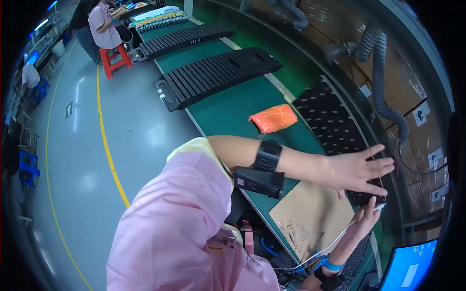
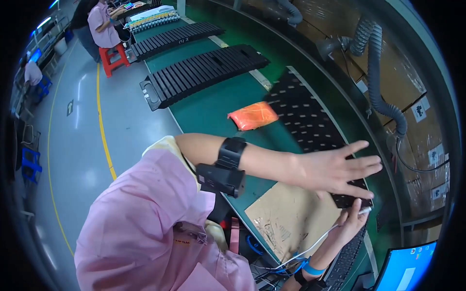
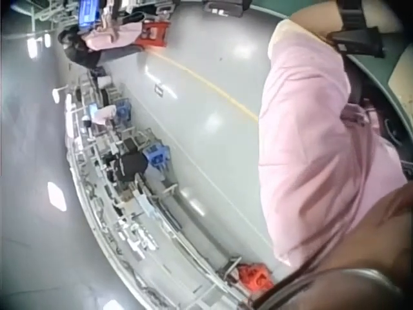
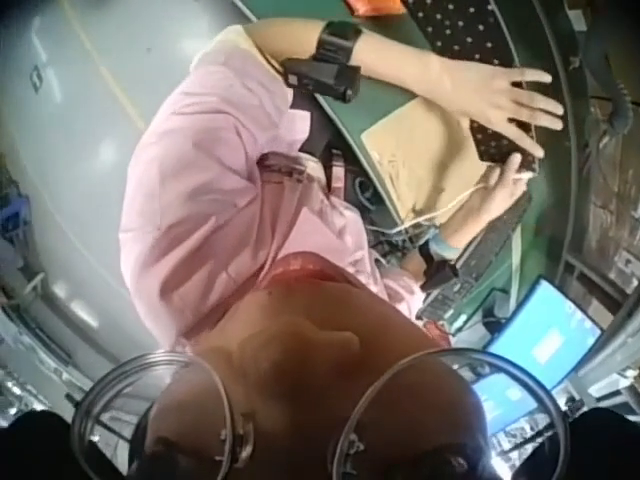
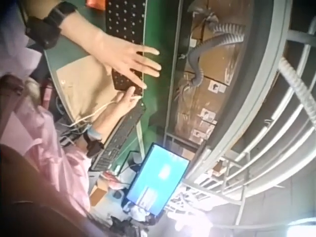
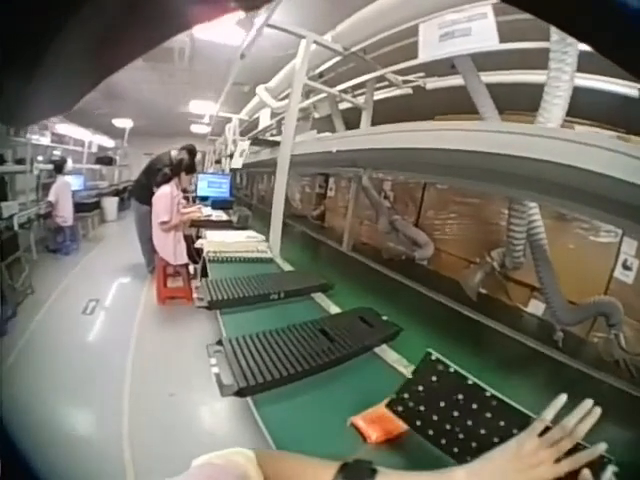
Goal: The person tests the LED backlight functionality of keyboard panels by connecting them to a power source with a connector cable.
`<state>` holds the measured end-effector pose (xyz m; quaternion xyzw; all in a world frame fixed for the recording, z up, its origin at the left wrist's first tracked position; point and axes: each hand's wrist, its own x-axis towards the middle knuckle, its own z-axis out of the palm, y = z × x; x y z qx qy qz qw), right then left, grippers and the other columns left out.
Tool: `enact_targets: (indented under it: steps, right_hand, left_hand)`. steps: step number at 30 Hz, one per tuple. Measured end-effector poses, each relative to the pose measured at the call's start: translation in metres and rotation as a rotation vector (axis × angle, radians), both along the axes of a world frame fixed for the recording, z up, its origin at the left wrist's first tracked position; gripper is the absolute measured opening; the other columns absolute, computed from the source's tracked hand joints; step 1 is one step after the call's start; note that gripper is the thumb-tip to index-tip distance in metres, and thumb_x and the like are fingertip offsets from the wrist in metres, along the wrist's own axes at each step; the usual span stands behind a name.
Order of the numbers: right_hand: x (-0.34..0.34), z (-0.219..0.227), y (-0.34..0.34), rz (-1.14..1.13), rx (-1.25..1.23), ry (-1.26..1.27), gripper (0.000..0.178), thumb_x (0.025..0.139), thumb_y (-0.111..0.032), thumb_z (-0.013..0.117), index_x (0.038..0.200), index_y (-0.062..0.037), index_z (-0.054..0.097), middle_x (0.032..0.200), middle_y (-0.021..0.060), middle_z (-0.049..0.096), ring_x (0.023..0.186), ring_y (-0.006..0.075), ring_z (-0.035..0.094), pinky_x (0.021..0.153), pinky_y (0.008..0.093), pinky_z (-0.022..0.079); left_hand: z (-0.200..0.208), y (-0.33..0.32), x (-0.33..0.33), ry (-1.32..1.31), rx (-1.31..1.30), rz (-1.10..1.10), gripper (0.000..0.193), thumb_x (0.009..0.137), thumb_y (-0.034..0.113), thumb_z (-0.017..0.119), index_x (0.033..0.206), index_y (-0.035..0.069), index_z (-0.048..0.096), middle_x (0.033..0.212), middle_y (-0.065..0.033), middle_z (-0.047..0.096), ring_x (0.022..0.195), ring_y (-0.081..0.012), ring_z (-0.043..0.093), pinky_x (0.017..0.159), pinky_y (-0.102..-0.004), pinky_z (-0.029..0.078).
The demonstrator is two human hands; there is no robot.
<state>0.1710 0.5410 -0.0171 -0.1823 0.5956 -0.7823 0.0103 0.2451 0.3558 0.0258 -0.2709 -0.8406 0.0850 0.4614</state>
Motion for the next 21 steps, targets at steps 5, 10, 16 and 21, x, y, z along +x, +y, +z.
enact_targets:
  steps: [5, 10, 16, 21]
  right_hand:
    - [-0.005, -0.018, -0.014, 0.335, -0.016, -0.314, 0.007, 0.085, -0.012, 0.048, 0.088, -0.0062, 0.048, 0.060, -0.0033, 0.048, 0.033, -0.0001, 0.030, 0.028, 0.0149, 0.020]
    - [-0.003, -0.020, -0.017, 0.119, 0.123, -0.356, 0.022, 0.087, -0.024, 0.045, 0.093, -0.0044, 0.052, 0.072, -0.0013, 0.054, 0.037, -0.0022, 0.029, 0.031, 0.0145, 0.018]
    - [0.020, -0.028, -0.010, 0.309, 0.451, -0.202, 0.036, 0.088, -0.038, 0.034, 0.086, -0.0076, 0.053, 0.068, -0.0026, 0.051, 0.048, 0.0027, 0.032, 0.043, 0.0175, 0.022]
    - [0.027, -0.038, -0.018, 0.333, 0.396, -0.021, 0.026, 0.090, -0.022, 0.034, 0.076, -0.0049, 0.049, 0.058, -0.0015, 0.047, 0.044, 0.0040, 0.033, 0.042, 0.0188, 0.025]
  left_hand:
    - [-0.027, -0.013, 0.009, -0.131, -0.081, 0.135, 0.089, 0.049, 0.049, 0.070, 0.124, 0.014, 0.036, 0.116, -0.0136, 0.041, 0.111, -0.0309, 0.038, 0.094, -0.0500, 0.023]
    - [-0.034, -0.027, 0.001, -0.311, 0.122, 0.081, 0.092, 0.044, 0.041, 0.073, 0.124, 0.015, 0.035, 0.112, -0.0113, 0.043, 0.102, -0.0271, 0.042, 0.087, -0.0455, 0.030]
    - [-0.049, -0.055, -0.007, -0.256, 0.349, 0.249, 0.093, 0.042, 0.032, 0.074, 0.125, 0.018, 0.036, 0.109, -0.0103, 0.043, 0.096, -0.0289, 0.044, 0.081, -0.0419, 0.033]
    - [-0.046, -0.041, -0.008, -0.328, 0.447, 0.216, 0.087, 0.042, 0.018, 0.071, 0.123, 0.018, 0.041, 0.114, -0.0063, 0.043, 0.092, -0.0268, 0.045, 0.081, -0.0372, 0.035]
